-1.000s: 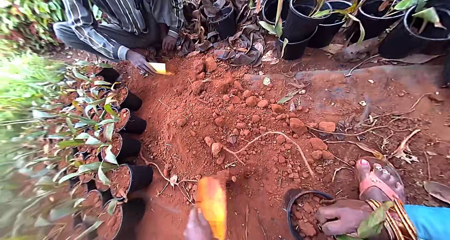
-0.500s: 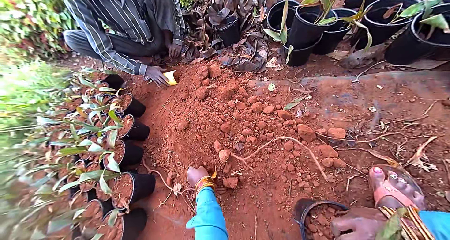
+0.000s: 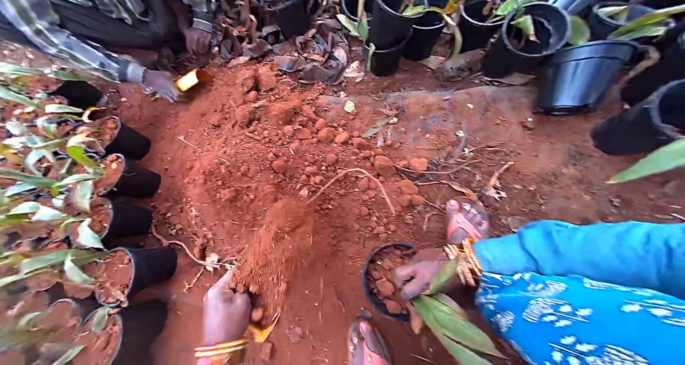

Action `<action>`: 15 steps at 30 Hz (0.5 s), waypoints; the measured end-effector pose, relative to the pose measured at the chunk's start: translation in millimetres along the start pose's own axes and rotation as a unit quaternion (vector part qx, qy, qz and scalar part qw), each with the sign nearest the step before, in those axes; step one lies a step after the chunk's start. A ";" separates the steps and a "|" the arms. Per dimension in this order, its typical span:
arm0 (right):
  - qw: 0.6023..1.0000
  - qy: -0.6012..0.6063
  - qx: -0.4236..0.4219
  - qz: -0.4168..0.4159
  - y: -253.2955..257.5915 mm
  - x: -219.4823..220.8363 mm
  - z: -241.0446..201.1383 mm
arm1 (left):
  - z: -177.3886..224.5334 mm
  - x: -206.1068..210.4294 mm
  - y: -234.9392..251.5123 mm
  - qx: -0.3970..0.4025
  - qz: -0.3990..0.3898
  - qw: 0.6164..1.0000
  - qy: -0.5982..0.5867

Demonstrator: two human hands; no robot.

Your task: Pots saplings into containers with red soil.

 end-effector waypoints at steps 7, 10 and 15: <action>0.979 -0.151 -0.092 -0.101 -3.8 -7.6 -4.4 | 80.3 99.9 -52.5 0.104 -0.268 0.915 0.282; 0.990 -0.091 -0.095 -0.048 -4.6 -18.2 -6.7 | 90.9 125.1 -63.7 0.063 -0.326 0.856 0.396; 0.967 -0.230 -0.087 0.061 5.3 -44.2 15.8 | 90.2 134.1 -100.0 -0.002 -0.409 0.812 0.416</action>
Point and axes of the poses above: each hand's wrist, its own y-axis towards the middle knuckle, its own x-axis out of the palm, z = x × y, the point moved 9 cm from there along y, towards the middle knuckle, and after that the axes turned 13 degrees about -x, right-handed, at the moved point
